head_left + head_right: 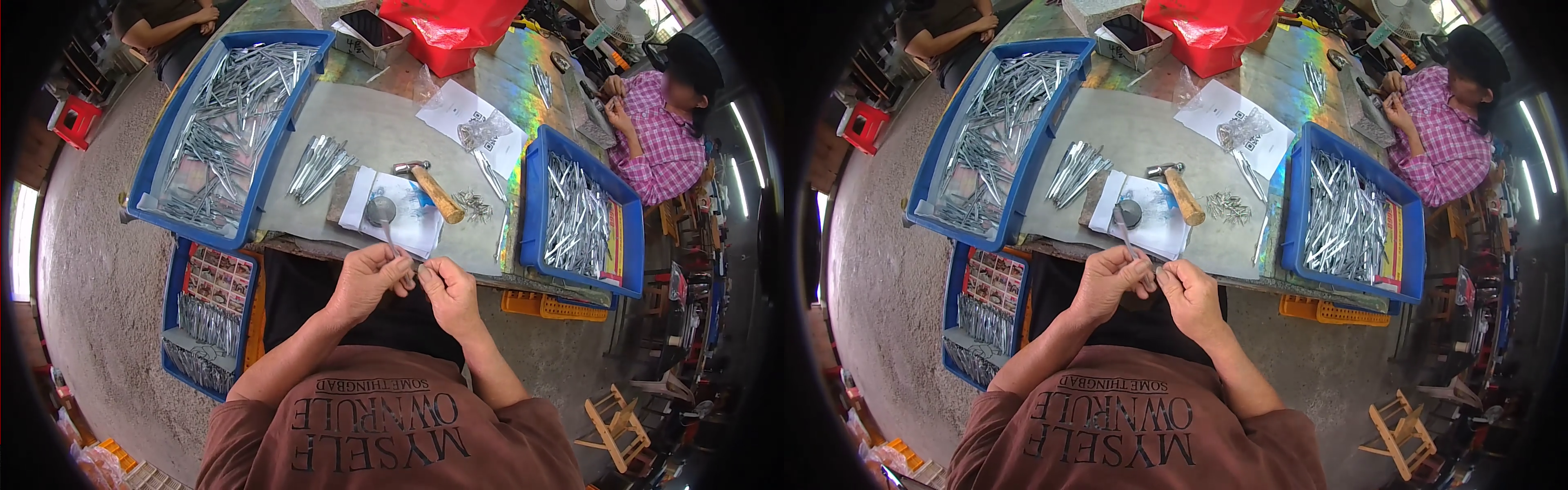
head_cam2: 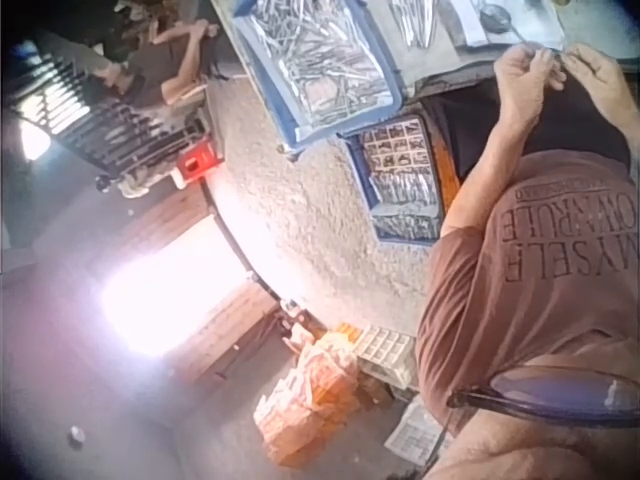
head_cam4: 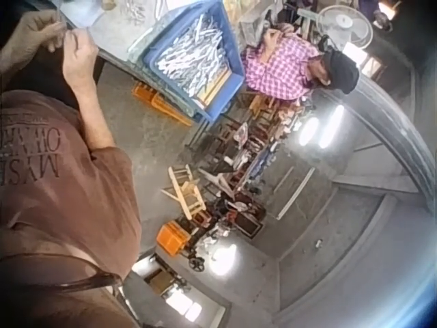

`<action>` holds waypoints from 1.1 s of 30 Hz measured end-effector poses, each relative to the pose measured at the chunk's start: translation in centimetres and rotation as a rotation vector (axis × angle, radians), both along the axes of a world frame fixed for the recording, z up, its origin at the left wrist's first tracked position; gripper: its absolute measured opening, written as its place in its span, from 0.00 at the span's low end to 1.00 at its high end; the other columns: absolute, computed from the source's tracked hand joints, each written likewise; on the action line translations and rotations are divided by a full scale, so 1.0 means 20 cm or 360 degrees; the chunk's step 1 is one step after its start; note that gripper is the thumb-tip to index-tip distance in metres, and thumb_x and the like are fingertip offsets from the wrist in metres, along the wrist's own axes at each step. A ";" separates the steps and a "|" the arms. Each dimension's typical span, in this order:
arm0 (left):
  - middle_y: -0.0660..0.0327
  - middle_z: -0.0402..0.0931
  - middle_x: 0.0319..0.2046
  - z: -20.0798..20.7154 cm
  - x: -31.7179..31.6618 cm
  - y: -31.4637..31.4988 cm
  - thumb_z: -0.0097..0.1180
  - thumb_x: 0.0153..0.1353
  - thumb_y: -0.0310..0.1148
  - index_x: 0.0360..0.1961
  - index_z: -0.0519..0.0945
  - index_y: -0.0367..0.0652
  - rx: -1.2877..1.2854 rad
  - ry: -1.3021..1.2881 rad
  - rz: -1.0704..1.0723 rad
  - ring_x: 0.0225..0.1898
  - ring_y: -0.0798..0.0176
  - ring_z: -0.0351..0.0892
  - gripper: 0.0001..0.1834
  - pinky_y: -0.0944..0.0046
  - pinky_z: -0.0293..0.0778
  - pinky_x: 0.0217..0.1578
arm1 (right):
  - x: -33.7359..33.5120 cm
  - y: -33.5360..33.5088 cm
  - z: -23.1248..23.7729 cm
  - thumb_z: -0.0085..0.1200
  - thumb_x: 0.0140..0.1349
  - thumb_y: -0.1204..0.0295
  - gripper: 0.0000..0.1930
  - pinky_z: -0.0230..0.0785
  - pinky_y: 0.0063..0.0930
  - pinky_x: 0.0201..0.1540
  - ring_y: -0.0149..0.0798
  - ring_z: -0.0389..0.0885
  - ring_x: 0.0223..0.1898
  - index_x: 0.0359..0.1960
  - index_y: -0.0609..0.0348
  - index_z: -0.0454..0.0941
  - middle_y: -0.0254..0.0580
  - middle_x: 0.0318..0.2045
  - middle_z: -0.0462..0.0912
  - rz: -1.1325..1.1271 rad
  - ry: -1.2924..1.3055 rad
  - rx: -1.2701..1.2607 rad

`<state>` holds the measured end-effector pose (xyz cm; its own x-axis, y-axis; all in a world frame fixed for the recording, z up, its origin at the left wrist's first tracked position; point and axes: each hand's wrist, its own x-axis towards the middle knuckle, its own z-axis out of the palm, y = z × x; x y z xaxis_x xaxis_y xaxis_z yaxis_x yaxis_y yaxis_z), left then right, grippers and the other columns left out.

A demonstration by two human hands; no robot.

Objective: The person assembles metal components by taking metal strips and small pins, inserting the pins into the strips by hand, and hammering them securely into place using a hammer.

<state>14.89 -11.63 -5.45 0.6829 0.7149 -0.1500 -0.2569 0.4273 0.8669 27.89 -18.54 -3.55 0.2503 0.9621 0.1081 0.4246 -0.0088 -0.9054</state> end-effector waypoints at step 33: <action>0.57 0.75 0.24 -0.01 0.00 0.01 0.51 0.53 0.29 0.28 0.73 0.34 0.0049 -0.0025 0.0641 0.17 0.73 0.69 0.07 0.77 0.66 0.22 | -0.11 0.08 -0.10 0.47 0.56 0.70 0.08 0.51 0.16 0.15 0.23 0.57 0.13 0.23 0.60 0.66 0.33 0.14 0.65 -0.0134 0.1542 -0.0210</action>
<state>14.90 -11.51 -5.73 0.3493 0.9298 -0.1159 -0.4118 0.2634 0.8724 25.63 -17.04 -5.58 0.2422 0.9266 -0.2877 -0.5082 -0.1314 -0.8512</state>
